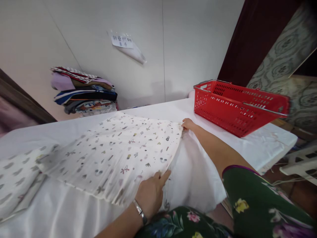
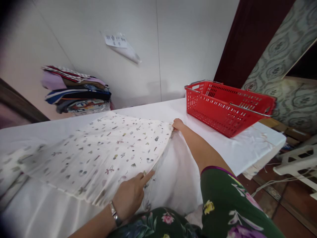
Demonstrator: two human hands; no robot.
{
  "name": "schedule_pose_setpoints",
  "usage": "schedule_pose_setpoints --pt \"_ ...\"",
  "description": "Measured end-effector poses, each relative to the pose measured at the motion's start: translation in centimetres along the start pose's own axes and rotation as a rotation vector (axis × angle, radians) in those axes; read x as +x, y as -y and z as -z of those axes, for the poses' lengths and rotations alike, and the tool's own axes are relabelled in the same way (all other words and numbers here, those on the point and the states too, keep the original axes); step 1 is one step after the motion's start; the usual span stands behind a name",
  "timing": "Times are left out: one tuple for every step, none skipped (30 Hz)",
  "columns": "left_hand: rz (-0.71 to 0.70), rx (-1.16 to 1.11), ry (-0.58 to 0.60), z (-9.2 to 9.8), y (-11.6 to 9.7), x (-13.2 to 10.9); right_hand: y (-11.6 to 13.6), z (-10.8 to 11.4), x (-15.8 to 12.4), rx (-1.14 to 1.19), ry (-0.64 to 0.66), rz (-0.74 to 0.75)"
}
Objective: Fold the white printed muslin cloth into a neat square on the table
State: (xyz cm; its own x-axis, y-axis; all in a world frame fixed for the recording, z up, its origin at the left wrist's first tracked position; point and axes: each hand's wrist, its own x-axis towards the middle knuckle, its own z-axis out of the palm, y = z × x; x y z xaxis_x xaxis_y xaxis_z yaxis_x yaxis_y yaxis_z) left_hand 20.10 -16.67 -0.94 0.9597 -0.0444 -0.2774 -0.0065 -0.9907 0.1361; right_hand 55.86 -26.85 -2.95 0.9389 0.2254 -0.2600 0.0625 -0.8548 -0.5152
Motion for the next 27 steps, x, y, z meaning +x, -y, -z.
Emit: schedule_pose_setpoints --pt "0.004 0.019 0.003 0.1 -0.1 0.1 0.0 0.0 0.3 -0.035 0.010 -0.004" --pt "0.008 0.034 0.002 0.1 -0.1 0.1 0.0 0.0 0.5 -0.069 0.023 -0.009" --pt "0.013 0.046 -0.002 0.2 -0.1 0.1 -0.1 0.0 0.7 -0.100 0.035 -0.013" --pt "0.020 0.055 -0.009 0.3 0.0 0.1 0.0 0.1 0.9 -0.130 0.040 -0.013" --pt "0.029 0.062 -0.017 0.4 0.1 0.1 0.0 0.1 1.0 -0.157 0.043 -0.014" --pt "0.039 0.070 -0.025 0.5 0.2 0.0 0.0 0.1 1.1 -0.179 0.045 -0.017" --pt "0.051 0.078 -0.033 0.5 0.3 -0.1 0.1 0.1 1.1 -0.196 0.046 -0.020" --pt "0.063 0.088 -0.040 0.5 0.4 -0.2 0.1 0.1 1.2 -0.210 0.043 -0.023" --pt "0.073 0.097 -0.044 0.5 0.5 -0.2 0.2 0.0 1.2 -0.220 0.038 -0.024" --pt "0.081 0.106 -0.046 0.4 0.6 -0.3 0.3 0.0 1.3 -0.227 0.031 -0.022" --pt "0.088 0.113 -0.046 0.4 0.6 -0.3 0.3 -0.1 1.3 -0.231 0.024 -0.019" --pt "0.094 0.117 -0.047 0.3 0.5 -0.3 0.4 -0.1 1.4 -0.232 0.018 -0.016" --pt "0.099 0.117 -0.051 0.3 0.5 -0.4 0.4 -0.2 1.4 -0.228 0.015 -0.015" --pt "0.103 0.114 -0.062 0.2 0.4 -0.4 0.3 -0.2 1.4 -0.220 0.013 -0.014" --pt "0.103 0.111 -0.078 0.2 0.4 -0.4 0.2 -0.2 1.5 -0.207 0.008 -0.011" --pt "0.098 0.107 -0.096 0.2 0.3 -0.4 0.1 -0.3 1.5 -0.190 -0.002 -0.006" --pt "0.086 0.103 -0.116 0.2 0.4 -0.4 0.0 -0.3 1.5 -0.171 -0.018 0.003" --pt "0.066 0.101 -0.141 0.3 0.5 -0.4 -0.2 -0.3 1.5 -0.151 -0.039 0.015" --pt "0.035 0.100 -0.169 0.3 0.6 -0.4 -0.3 -0.3 1.5 -0.132 -0.063 0.028" --pt "-0.008 0.101 -0.198 0.4 0.8 -0.4 -0.5 -0.4 1.5 -0.112 -0.087 0.039" --pt "-0.064 0.102 -0.226 0.4 1.0 -0.3 -0.6 -0.4 1.6 -0.092 -0.107 0.048" --pt "-0.131 0.106 -0.253 0.4 1.3 -0.2 -0.6 -0.5 1.6 -0.072 -0.121 0.055" --pt "-0.203 0.111 -0.272 0.4 1.5 -0.1 -0.7 -0.5 1.7 -0.052 -0.132 0.059" --pt "-0.279 0.117 -0.278 0.3 1.6 0.1 -0.7 -0.6 1.8 -0.031 -0.139 0.061" --pt "-0.354 0.122 -0.272 0.3 1.7 0.3 -0.7 -0.6 1.9 -0.011 -0.143 0.063" --pt "-0.416 0.124 -0.260 0.3 1.7 0.4 -0.6 -0.6 2.1 0.010 -0.146 0.063" --pt "-0.459 0.126 -0.244 0.3 1.7 0.6 -0.6 -0.6 2.2 0.030 -0.147 0.063"
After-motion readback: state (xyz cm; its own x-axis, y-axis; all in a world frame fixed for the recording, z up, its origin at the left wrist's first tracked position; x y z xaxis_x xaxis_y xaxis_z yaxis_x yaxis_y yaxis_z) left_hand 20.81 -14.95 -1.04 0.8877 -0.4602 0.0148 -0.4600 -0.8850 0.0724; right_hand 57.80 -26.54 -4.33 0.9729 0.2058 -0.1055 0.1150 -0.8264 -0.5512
